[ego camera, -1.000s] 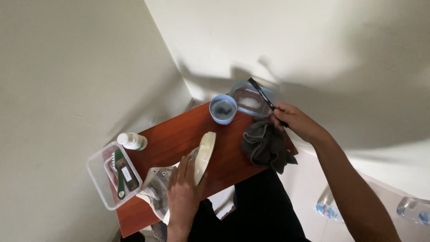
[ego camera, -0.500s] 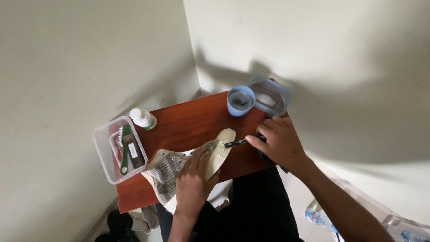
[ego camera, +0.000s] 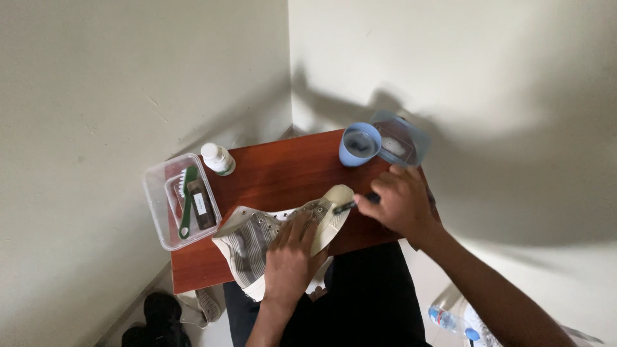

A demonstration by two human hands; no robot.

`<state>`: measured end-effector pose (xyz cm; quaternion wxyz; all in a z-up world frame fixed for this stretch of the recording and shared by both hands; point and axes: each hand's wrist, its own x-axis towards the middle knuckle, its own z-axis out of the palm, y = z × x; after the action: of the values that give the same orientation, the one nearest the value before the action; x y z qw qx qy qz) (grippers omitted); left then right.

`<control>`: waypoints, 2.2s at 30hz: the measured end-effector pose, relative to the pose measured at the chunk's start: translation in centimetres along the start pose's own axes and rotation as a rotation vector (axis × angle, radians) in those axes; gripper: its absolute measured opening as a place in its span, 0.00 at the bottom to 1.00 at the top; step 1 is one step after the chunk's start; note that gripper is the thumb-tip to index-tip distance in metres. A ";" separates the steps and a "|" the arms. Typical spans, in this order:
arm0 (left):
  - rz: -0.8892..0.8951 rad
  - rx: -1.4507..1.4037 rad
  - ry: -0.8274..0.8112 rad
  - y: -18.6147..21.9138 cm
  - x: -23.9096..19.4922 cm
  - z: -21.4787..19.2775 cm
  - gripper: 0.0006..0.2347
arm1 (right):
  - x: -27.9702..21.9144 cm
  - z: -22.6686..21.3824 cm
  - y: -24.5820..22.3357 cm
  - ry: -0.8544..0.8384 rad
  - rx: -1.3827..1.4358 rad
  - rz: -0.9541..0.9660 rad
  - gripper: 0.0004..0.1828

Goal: The person cleans a single white high-top sneaker placed on a small wooden table. They use a brush dipped in water to scrub the upper and sole, then wipe the shoe with a cloth. The person repeats brushing and wiping across different areas of the shoe throughout the clip.

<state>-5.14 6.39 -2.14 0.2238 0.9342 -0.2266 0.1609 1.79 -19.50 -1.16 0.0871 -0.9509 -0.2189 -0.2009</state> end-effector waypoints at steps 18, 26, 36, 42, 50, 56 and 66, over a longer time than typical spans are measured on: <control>0.023 0.028 0.013 0.6 -1.0 0.8 0.27 | 0.2 0.1 0.9 0.102 -0.206 -0.019 0.29; 0.044 0.119 -0.061 1.0 -1.0 0.6 0.32 | -0.8 0.5 -0.2 0.062 -0.113 -0.008 0.30; 0.025 0.125 -0.015 0.9 -0.2 0.5 0.24 | -1.1 0.5 -2.3 0.150 0.042 -0.060 0.28; 0.005 0.118 -0.028 0.2 0.0 0.9 0.24 | -1.5 2.7 0.0 0.213 -0.013 0.034 0.28; -0.025 0.117 -0.032 0.4 0.0 0.8 0.27 | -1.5 1.5 -1.2 0.190 0.028 -0.021 0.27; -0.023 0.133 -0.044 0.2 0.0 1.2 0.26 | -1.8 2.2 -0.6 0.217 0.064 -0.009 0.28; -0.022 0.119 -0.018 0.2 -0.1 1.5 0.26 | -1.8 2.4 -0.8 0.186 0.042 -0.012 0.28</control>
<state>-4.99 5.53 -3.34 0.1676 0.9496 -0.2085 0.1633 0.74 -18.91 -4.04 0.1256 -0.9247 -0.2197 -0.2844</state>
